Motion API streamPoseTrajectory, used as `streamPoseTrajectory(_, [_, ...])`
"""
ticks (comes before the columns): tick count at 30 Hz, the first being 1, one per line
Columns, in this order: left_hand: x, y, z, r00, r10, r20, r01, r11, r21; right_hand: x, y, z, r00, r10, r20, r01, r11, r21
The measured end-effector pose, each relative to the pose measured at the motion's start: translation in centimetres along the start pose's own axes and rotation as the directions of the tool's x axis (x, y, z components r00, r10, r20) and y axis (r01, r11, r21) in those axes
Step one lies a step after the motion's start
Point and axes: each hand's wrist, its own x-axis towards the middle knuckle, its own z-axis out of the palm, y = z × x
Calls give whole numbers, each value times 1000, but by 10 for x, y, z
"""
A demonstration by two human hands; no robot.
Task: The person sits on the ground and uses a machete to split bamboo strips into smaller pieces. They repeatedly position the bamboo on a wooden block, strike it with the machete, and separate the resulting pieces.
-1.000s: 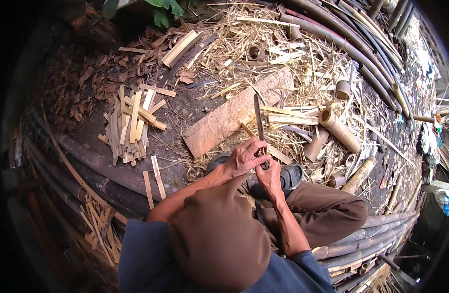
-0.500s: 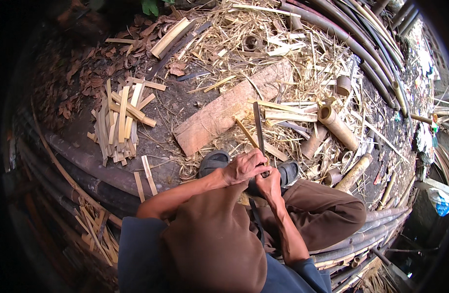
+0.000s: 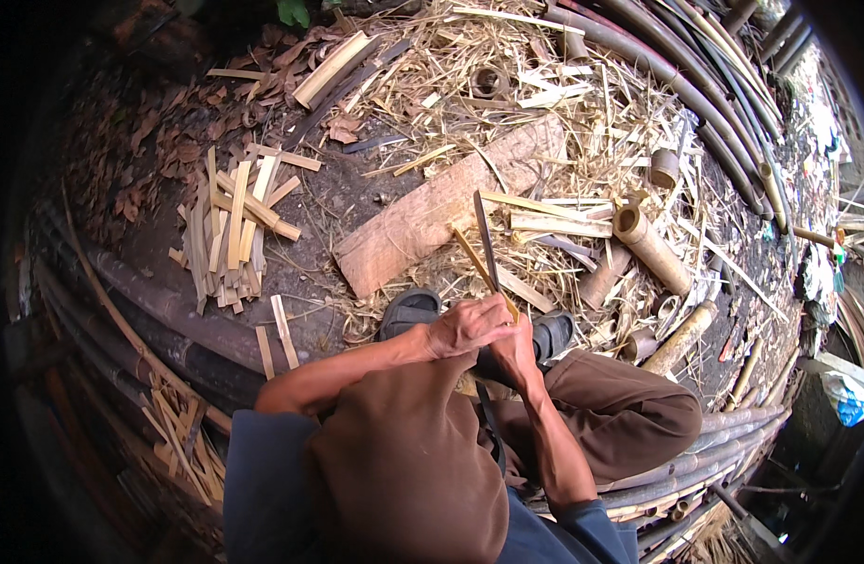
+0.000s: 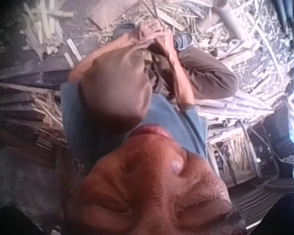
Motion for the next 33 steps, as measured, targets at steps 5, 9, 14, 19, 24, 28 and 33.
streamPoseTrajectory(5, [-16, -5, 6, 987, 2, 158, -19, 994, 106, 3, 7, -6, 976, -172, 135, 156, 981, 118])
streamPoseTrajectory(9, [-24, -7, 11, 969, -57, 239, 63, 998, -18, 19, 41, 6, 945, -322, 55, 324, 945, -44])
streamPoseTrajectory(14, [-2, -7, 1, 991, -96, -95, 103, 991, 80, 15, -8, 2, 868, -493, 64, 494, 841, -222])
streamPoseTrajectory(19, [2, -21, 10, 986, -154, 62, 154, 988, 8, 12, -21, 12, 910, -415, -3, 406, 891, -202])
streamPoseTrajectory(24, [-3, -25, 35, 980, -51, 193, 61, 997, -46, -2, -26, 2, 960, -278, 18, 275, 936, -220])
streamPoseTrajectory(28, [-9, -24, 38, 990, -23, 138, 27, 999, -27, -15, -29, 0, 976, -212, 51, 218, 945, -245])
streamPoseTrajectory(33, [-10, -27, 51, 991, 3, 132, -2, 1000, -6, -24, -34, -4, 986, -161, 50, 169, 950, -262])
